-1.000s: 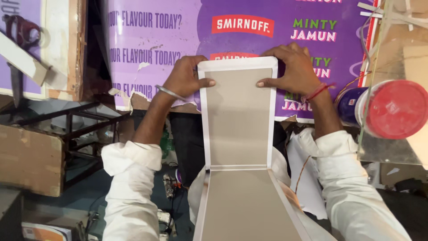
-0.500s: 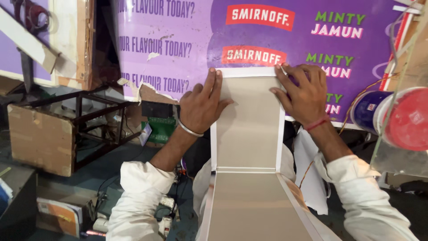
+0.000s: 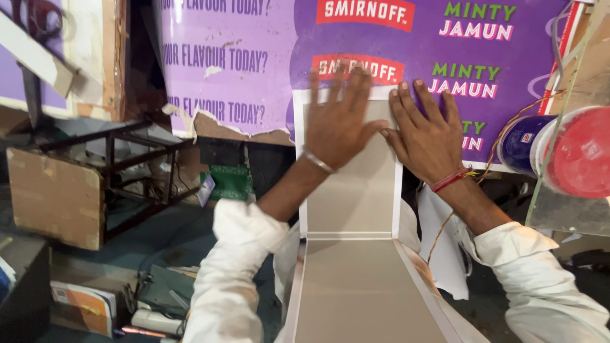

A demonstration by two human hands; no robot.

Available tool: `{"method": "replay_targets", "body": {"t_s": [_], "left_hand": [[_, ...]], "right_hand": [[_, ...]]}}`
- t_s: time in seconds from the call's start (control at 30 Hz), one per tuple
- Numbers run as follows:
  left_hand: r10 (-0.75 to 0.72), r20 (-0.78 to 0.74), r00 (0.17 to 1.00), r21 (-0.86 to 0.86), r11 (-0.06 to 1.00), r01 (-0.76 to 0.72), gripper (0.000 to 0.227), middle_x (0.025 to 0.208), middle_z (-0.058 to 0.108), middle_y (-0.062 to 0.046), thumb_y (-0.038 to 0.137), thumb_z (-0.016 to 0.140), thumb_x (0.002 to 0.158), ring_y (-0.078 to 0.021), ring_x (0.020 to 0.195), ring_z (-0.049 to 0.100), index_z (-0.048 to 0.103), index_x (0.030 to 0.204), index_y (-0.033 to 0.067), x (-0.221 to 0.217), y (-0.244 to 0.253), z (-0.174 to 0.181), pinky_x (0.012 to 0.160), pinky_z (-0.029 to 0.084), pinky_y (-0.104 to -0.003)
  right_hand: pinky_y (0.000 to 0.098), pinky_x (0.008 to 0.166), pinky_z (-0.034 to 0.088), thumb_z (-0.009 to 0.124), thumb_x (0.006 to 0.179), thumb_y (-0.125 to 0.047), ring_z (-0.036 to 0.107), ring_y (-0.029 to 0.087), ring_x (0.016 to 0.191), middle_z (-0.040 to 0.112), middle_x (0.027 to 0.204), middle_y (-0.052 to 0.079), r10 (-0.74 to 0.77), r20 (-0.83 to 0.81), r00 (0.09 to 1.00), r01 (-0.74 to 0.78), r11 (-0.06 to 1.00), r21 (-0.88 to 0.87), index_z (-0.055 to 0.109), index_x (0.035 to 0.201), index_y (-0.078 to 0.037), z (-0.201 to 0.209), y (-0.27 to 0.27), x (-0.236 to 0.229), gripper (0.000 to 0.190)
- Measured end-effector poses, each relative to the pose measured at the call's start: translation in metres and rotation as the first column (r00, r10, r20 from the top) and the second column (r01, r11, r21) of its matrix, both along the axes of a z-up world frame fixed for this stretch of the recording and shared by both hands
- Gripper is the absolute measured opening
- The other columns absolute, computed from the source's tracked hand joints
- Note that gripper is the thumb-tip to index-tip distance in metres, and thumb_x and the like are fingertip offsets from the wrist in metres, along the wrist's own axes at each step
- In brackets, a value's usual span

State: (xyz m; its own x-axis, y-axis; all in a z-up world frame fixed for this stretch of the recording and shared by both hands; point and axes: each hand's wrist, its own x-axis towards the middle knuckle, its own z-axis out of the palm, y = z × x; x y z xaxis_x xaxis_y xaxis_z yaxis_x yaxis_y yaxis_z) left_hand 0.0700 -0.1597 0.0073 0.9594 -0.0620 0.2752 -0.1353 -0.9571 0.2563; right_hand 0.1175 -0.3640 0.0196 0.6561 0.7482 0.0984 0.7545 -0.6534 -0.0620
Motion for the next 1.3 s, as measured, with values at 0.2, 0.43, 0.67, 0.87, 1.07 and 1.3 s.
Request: {"method": "replay_targets", "body": {"t_s": [0.2,0.43,0.67,0.87,1.07,1.3], "left_hand": [[0.215,-0.168,0.962,-0.006,0.976,-0.219,0.099,0.165,0.033,-0.023,0.076,0.031,0.096,-0.0346,0.157,0.023,0.038,0.156,-0.0032,-0.02,0.005,-0.011,0.12,0.0,-0.073],[0.335,-0.249,0.909,0.089,0.942,-0.323,0.101,0.166,0.03,-0.021,0.075,0.034,0.096,-0.0355,0.157,0.016,0.034,0.157,-0.0054,-0.04,0.023,-0.005,0.116,-0.003,-0.077],[0.092,-0.22,0.971,0.178,0.983,-0.053,0.075,0.171,0.031,-0.003,0.061,0.043,0.104,-0.0248,0.162,0.019,0.038,0.162,0.0147,0.008,-0.041,-0.018,0.127,0.003,-0.073],[0.126,-0.376,0.918,0.008,0.991,-0.133,0.1,0.165,0.031,-0.011,0.075,0.047,0.09,-0.0319,0.154,0.018,0.033,0.159,0.004,-0.018,-0.005,-0.003,0.115,0.004,-0.08],[0.337,-0.33,0.882,0.112,0.942,-0.317,0.098,0.171,0.021,-0.021,0.069,0.049,0.1,-0.0399,0.16,0.01,0.024,0.161,-0.0026,-0.061,0.037,0.0,0.114,-0.001,-0.083],[0.38,-0.226,0.897,-0.05,0.915,-0.4,0.093,0.17,0.024,-0.019,0.062,0.062,0.098,-0.0428,0.159,0.012,0.03,0.16,0.0003,-0.07,0.039,-0.02,0.118,0.0,-0.079]], "right_hand": [[0.0621,0.121,0.029,0.066,0.104,-0.036,0.046,0.033,0.15,0.058,0.156,0.015,-0.026,-0.084,0.996,0.036,0.992,0.118,0.059,0.15,-0.004,-0.004,-0.002,-0.002,0.057],[0.0631,0.123,0.024,0.068,0.103,-0.033,0.044,0.033,0.151,0.056,0.159,0.013,-0.049,-0.087,0.995,0.063,0.984,0.165,0.061,0.149,-0.004,-0.018,-0.002,-0.004,0.055],[0.0602,0.127,0.025,0.063,0.105,-0.019,0.044,0.03,0.154,0.055,0.161,0.009,-0.077,-0.087,0.993,0.091,0.982,0.168,0.063,0.147,-0.007,-0.017,-0.002,-0.002,0.044],[0.06,0.125,0.025,0.064,0.1,-0.019,0.045,0.03,0.151,0.054,0.159,0.01,-0.067,-0.097,0.993,0.085,0.977,0.195,0.062,0.147,-0.005,-0.011,-0.001,-0.002,0.049],[0.0605,0.123,0.024,0.07,0.099,-0.03,0.045,0.03,0.148,0.055,0.154,0.01,-0.087,-0.135,0.987,0.115,0.969,0.217,0.063,0.147,-0.004,-0.013,-0.003,-0.002,0.054],[0.0574,0.12,0.026,0.076,0.101,-0.038,0.046,0.03,0.143,0.057,0.145,0.01,-0.077,-0.083,0.994,0.095,0.966,0.239,0.063,0.146,-0.005,-0.009,0.006,0.003,0.058]]}}
